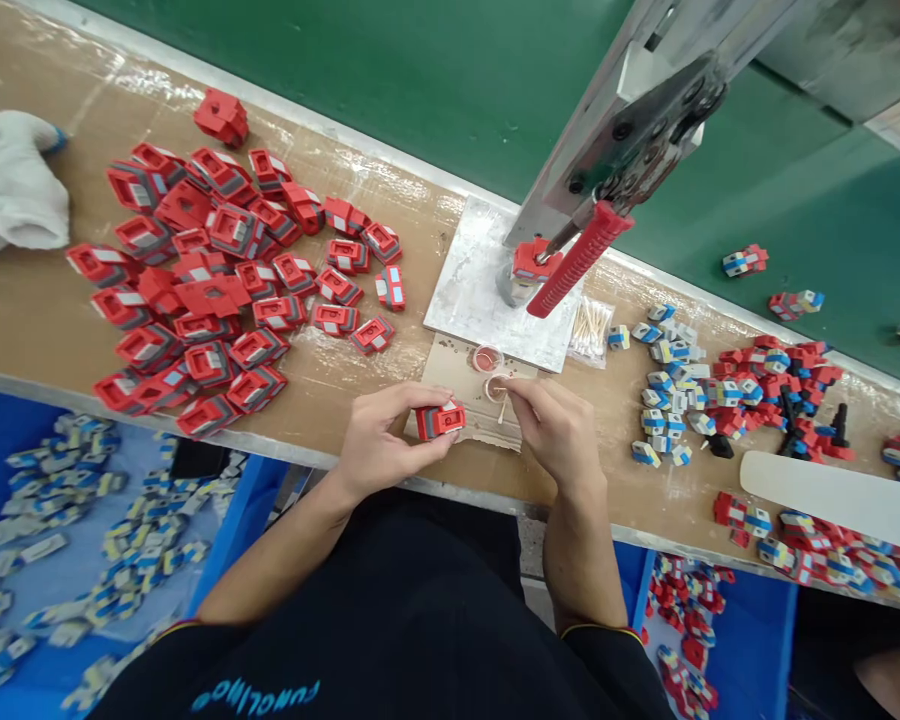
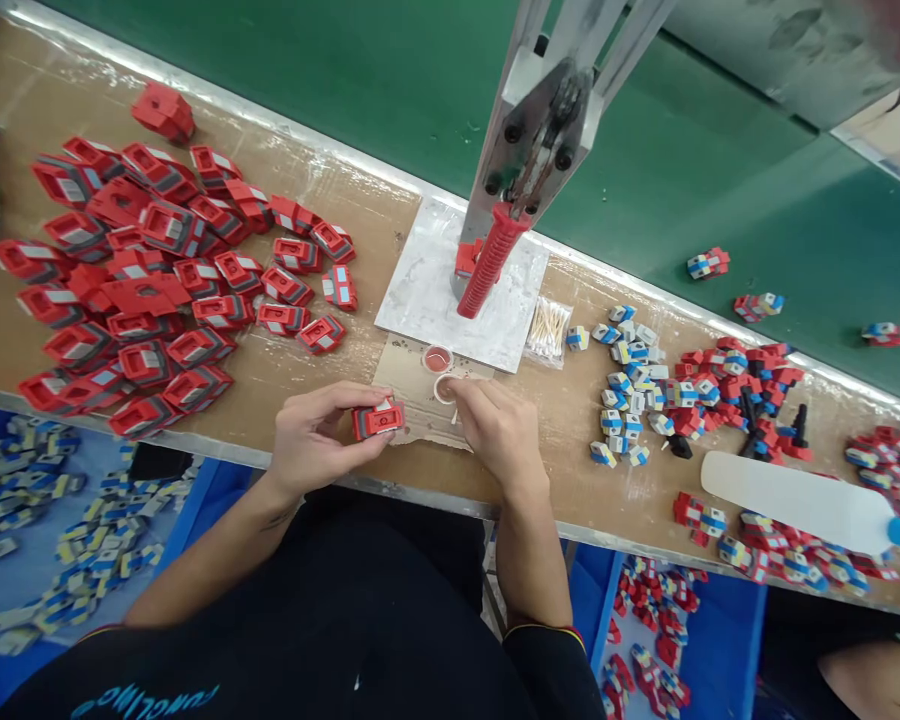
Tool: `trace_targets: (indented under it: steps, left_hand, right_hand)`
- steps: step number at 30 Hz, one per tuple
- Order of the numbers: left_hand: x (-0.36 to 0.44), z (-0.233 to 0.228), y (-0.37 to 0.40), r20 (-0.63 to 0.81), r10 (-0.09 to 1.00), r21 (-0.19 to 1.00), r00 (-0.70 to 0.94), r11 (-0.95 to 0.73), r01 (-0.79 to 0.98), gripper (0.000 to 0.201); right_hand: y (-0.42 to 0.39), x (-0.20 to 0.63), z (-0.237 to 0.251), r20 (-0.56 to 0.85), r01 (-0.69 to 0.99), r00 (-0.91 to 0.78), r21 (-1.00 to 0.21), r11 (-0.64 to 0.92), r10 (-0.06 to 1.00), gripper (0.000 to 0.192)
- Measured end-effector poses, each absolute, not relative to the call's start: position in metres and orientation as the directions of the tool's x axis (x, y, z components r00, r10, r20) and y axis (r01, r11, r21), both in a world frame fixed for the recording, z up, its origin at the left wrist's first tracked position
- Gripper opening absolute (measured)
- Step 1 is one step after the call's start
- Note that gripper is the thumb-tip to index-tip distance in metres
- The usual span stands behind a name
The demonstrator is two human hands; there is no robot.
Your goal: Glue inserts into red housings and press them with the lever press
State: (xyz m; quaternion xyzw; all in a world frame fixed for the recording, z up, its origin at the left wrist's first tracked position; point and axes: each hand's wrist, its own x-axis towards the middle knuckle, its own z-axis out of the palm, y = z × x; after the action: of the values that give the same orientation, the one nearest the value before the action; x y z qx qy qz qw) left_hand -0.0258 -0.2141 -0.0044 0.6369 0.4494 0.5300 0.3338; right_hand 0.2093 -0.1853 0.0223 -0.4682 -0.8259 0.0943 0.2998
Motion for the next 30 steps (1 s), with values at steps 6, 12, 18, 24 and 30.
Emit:
trace_targets:
  steps: [6, 12, 18, 24, 30]
  left_hand:
    - [-0.022, -0.004, -0.213, 0.38, 0.921, 0.912, 0.08, -0.388, 0.135, 0.029]
    - [-0.018, 0.0, -0.213, 0.434, 0.894, 0.886, 0.115, -0.446, 0.123, 0.03]
    - [-0.02, 0.001, -0.214, 0.441, 0.891, 0.882, 0.109, -0.453, 0.13, 0.033]
    - [-0.021, 0.002, -0.213, 0.448, 0.887, 0.875, 0.11, -0.461, 0.147, 0.031]
    - [-0.022, 0.002, -0.213, 0.43, 0.897, 0.878, 0.104, -0.443, 0.183, 0.024]
  right_hand:
    - [-0.216, 0.196, 0.043, 0.57, 0.487, -0.085, -0.692, 0.533, 0.817, 0.028]
    - [-0.222, 0.176, 0.043, 0.525, 0.334, -0.117, -0.779, 0.531, 0.843, 0.023]
    - [-0.218, 0.174, 0.045, 0.526, 0.361, -0.18, -0.751, 0.553, 0.831, 0.029]
    - [-0.217, 0.179, 0.048, 0.528, 0.434, -0.214, -0.702, 0.564, 0.822, 0.028]
    - [-0.218, 0.188, 0.046, 0.529, 0.523, -0.269, -0.622, 0.583, 0.805, 0.027]
